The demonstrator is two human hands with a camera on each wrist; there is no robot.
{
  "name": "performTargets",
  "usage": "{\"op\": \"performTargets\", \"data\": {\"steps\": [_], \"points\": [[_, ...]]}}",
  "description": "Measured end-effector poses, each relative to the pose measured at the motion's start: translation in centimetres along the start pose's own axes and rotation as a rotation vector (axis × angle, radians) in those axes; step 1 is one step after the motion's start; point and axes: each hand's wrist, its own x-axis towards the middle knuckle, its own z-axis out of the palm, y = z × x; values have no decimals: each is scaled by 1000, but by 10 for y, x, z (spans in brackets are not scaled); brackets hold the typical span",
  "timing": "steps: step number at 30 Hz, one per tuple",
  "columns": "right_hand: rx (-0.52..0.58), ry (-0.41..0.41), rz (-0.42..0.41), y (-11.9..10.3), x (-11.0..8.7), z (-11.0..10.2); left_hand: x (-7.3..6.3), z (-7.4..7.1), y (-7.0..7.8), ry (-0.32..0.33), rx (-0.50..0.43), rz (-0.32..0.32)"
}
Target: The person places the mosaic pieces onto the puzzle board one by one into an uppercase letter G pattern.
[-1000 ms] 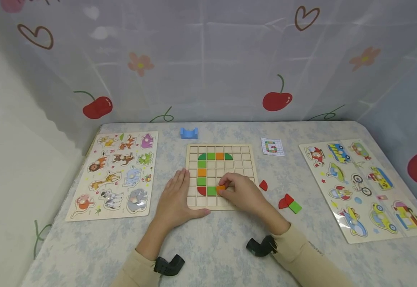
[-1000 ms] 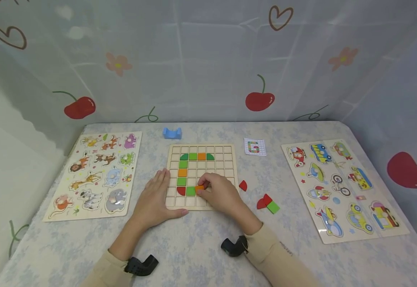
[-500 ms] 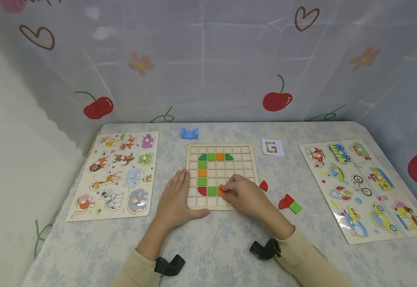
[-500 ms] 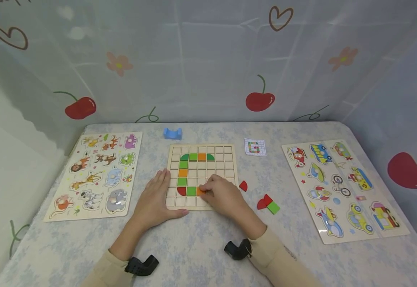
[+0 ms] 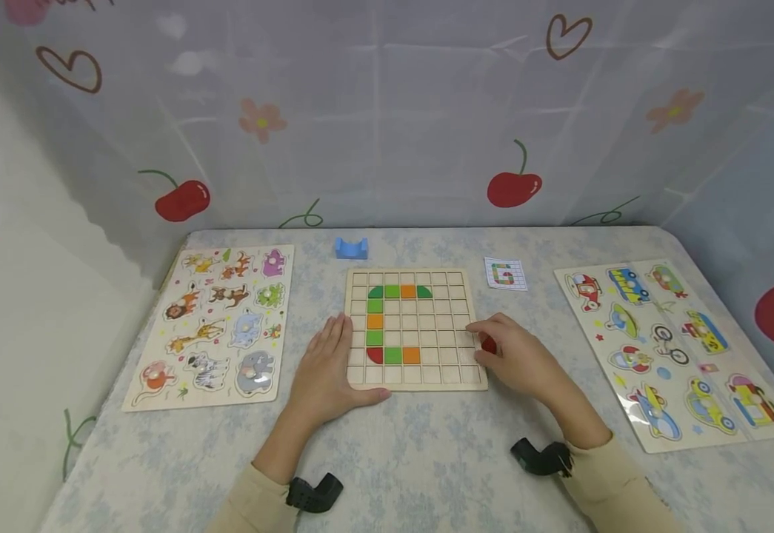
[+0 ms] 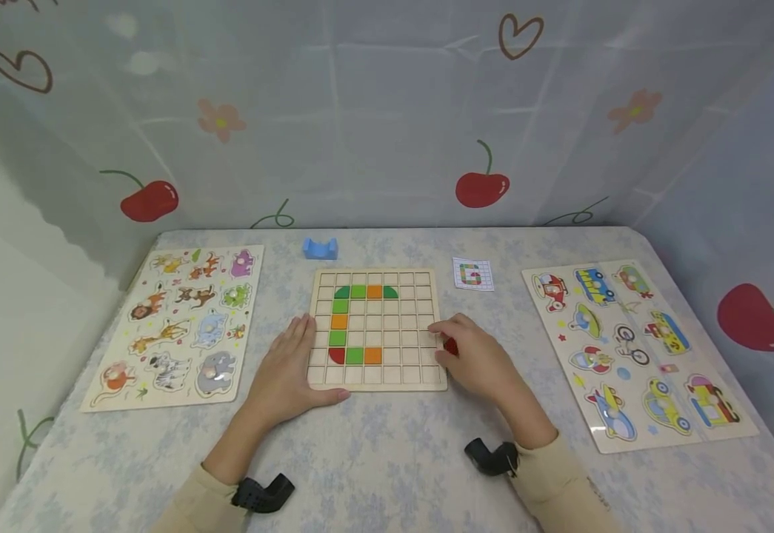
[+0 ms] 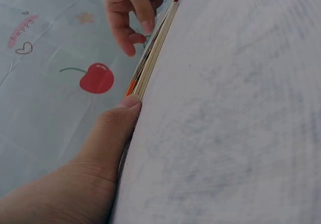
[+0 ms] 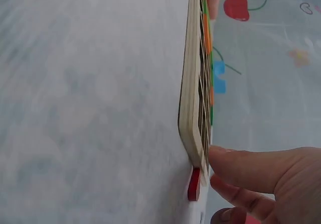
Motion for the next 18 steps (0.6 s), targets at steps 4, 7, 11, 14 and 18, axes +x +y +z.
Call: {"op": "performTargets", "data": {"steps": [4, 7, 11, 14, 18], "points": [[-20, -30, 13, 13, -6, -8, 1, 1, -1, -2, 9, -3], [1, -67, 43, 17, -8, -11, 1, 1, -1, 4, 5, -2], [6, -82, 71, 18, -9, -14, 1, 2, -1, 3, -5, -4], [-17, -69, 82, 19, -9, -15, 1, 2, -1, -4, -5, -8], [-21, -55, 109, 20, -9, -15, 2, 3, -2, -7, -4, -9]]}}
